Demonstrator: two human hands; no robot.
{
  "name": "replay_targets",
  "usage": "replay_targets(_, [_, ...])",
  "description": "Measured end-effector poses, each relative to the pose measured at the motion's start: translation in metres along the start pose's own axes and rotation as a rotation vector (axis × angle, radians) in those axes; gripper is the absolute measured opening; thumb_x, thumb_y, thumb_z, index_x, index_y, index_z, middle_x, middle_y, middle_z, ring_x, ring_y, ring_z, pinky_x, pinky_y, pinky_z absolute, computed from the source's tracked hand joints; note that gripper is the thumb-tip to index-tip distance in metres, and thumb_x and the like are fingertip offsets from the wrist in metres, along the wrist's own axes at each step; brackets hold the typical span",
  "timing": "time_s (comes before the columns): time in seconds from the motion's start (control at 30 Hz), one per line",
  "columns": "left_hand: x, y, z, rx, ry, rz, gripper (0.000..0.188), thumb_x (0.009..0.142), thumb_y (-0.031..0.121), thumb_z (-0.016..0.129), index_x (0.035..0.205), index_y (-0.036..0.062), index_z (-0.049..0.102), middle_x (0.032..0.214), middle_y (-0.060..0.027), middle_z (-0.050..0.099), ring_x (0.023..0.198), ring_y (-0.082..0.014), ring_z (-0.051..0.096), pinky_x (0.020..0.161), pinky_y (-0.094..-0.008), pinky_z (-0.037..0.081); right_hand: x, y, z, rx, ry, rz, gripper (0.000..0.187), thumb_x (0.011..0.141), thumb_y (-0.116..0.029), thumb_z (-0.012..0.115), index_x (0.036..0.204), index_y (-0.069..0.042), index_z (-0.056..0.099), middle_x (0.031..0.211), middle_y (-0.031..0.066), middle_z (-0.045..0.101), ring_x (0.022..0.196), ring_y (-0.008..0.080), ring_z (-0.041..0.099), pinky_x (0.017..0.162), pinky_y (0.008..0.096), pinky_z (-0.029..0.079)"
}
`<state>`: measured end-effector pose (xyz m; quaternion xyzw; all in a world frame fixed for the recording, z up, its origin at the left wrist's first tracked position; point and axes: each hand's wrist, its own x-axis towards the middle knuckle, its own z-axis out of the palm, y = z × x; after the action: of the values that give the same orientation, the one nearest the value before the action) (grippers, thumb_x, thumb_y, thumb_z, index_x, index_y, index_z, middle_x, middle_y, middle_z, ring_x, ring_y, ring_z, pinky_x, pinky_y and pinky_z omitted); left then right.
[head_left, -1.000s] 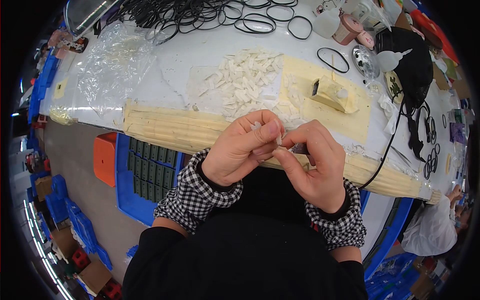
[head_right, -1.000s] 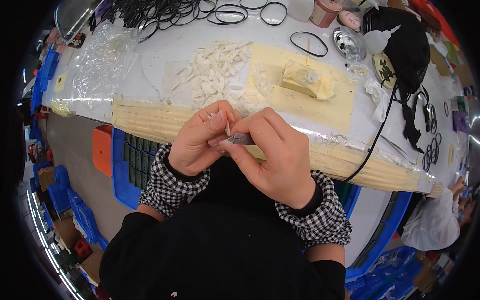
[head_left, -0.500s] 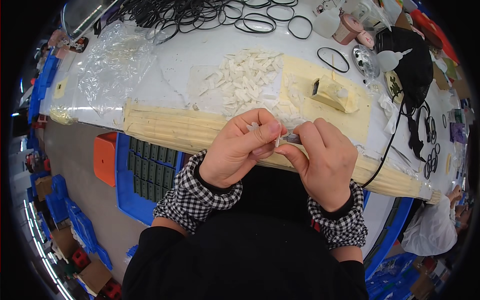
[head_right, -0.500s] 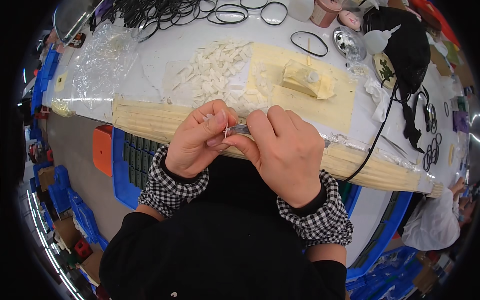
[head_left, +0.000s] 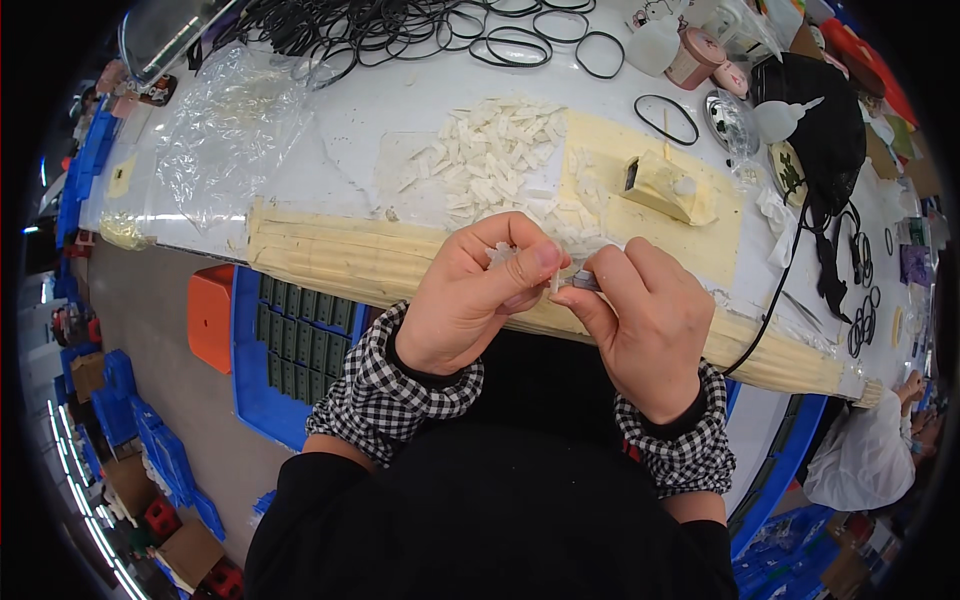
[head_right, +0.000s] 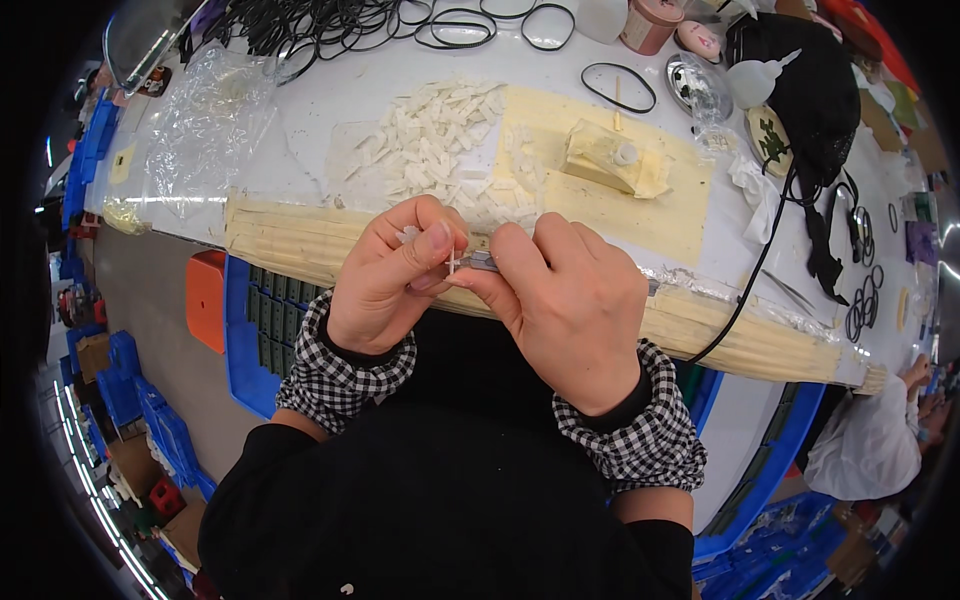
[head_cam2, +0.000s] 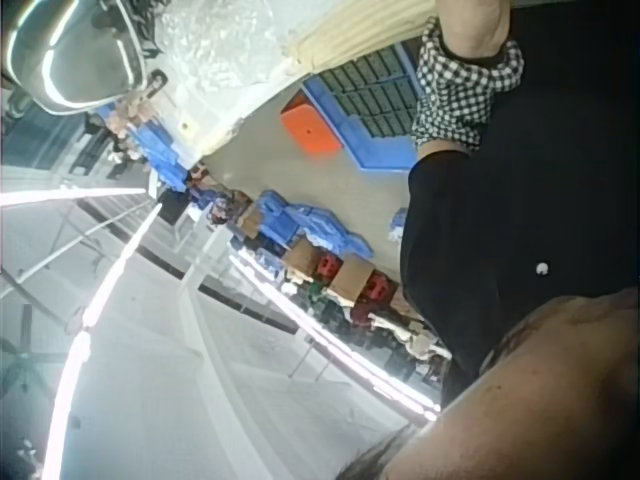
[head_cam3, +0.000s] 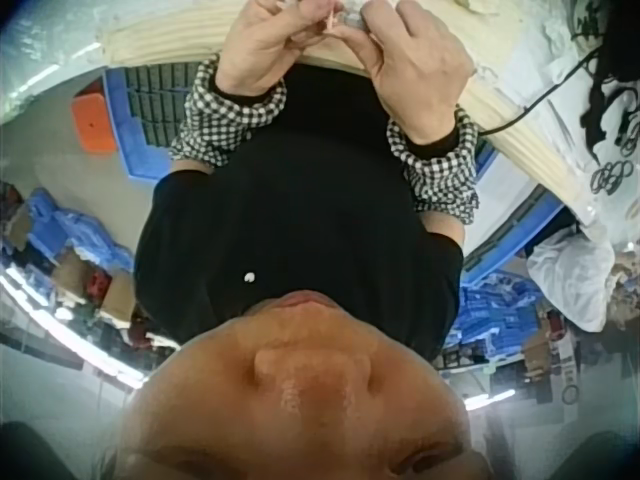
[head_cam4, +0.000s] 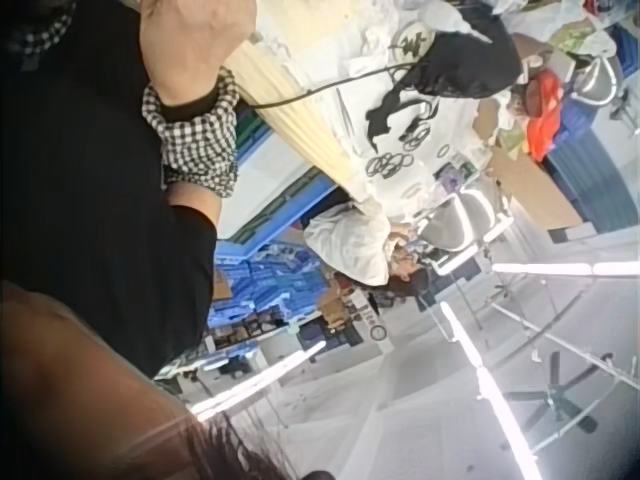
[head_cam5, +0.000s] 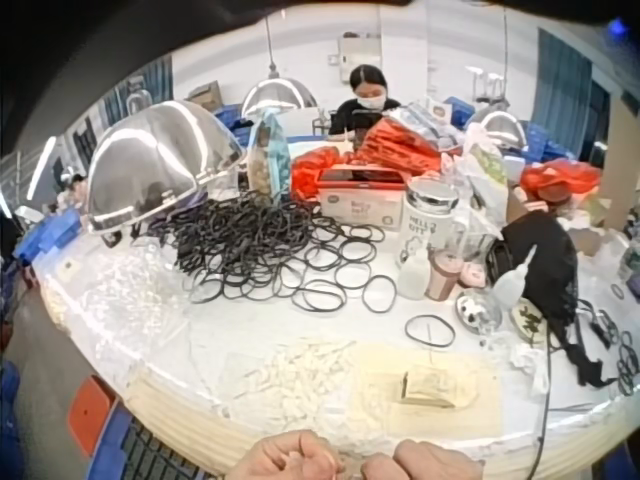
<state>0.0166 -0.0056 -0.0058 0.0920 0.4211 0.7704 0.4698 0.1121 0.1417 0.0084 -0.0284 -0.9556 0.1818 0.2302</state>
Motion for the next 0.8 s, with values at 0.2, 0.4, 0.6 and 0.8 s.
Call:
replay_targets(0.2, [0.0000, -0.0024, -0.0003, -0.015, 0.015, 0.022, 0.012, 0.092, 0.014, 0.061, 0.089, 0.0020, 0.059, 0.068, 0.0048, 0.049, 0.056, -0.0018, 0.034, 0.051, -0.0178, 0.027, 0.0016, -0.0005, 0.0004, -0.011, 0.021, -0.008, 0.035, 0.077, -0.043, 0.066, 0.073, -0.011, 0.052, 0.064, 0.0025, 0.042, 0.056, 0.0190, 0.050, 0.047, 0.0319, 0.038])
replay_targets(0.4, [-0.0022, 0.0014, -0.0009, 0.049, 0.008, -0.012, 0.018, 0.092, 0.020, 0.061, 0.086, 0.0034, 0.057, 0.076, 0.0019, 0.051, 0.060, -0.0025, 0.035, 0.057, -0.0180, 0.030, -0.0001, -0.0005, -0.0016, -0.021, -0.014, -0.010, 0.035, 0.078, -0.043, 0.066, 0.073, -0.011, 0.052, 0.064, 0.0025, 0.042, 0.055, 0.0191, 0.050, 0.047, 0.0319, 0.037])
replay_targets(0.6, [-0.0037, 0.0023, -0.0003, 0.059, 0.006, -0.005, 0.018, 0.092, 0.020, 0.061, 0.087, 0.0032, 0.057, 0.077, 0.0016, 0.051, 0.060, -0.0026, 0.035, 0.057, -0.0179, 0.030, 0.0002, -0.0002, -0.0002, 0.014, 0.000, 0.000, 0.034, 0.079, -0.043, 0.066, 0.074, -0.012, 0.052, 0.064, 0.0025, 0.041, 0.055, 0.0194, 0.050, 0.047, 0.0322, 0.037])
replay_targets(0.8, [-0.0034, 0.0012, -0.0011, 0.056, -0.001, 0.000, 0.018, 0.092, 0.020, 0.060, 0.087, 0.0027, 0.057, 0.077, 0.0014, 0.051, 0.060, -0.0028, 0.035, 0.057, -0.0181, 0.029, -0.0020, 0.0006, -0.0021, 0.019, -0.047, -0.003, 0.034, 0.078, -0.043, 0.066, 0.074, -0.011, 0.053, 0.063, 0.0029, 0.042, 0.054, 0.0201, 0.050, 0.047, 0.0328, 0.037])
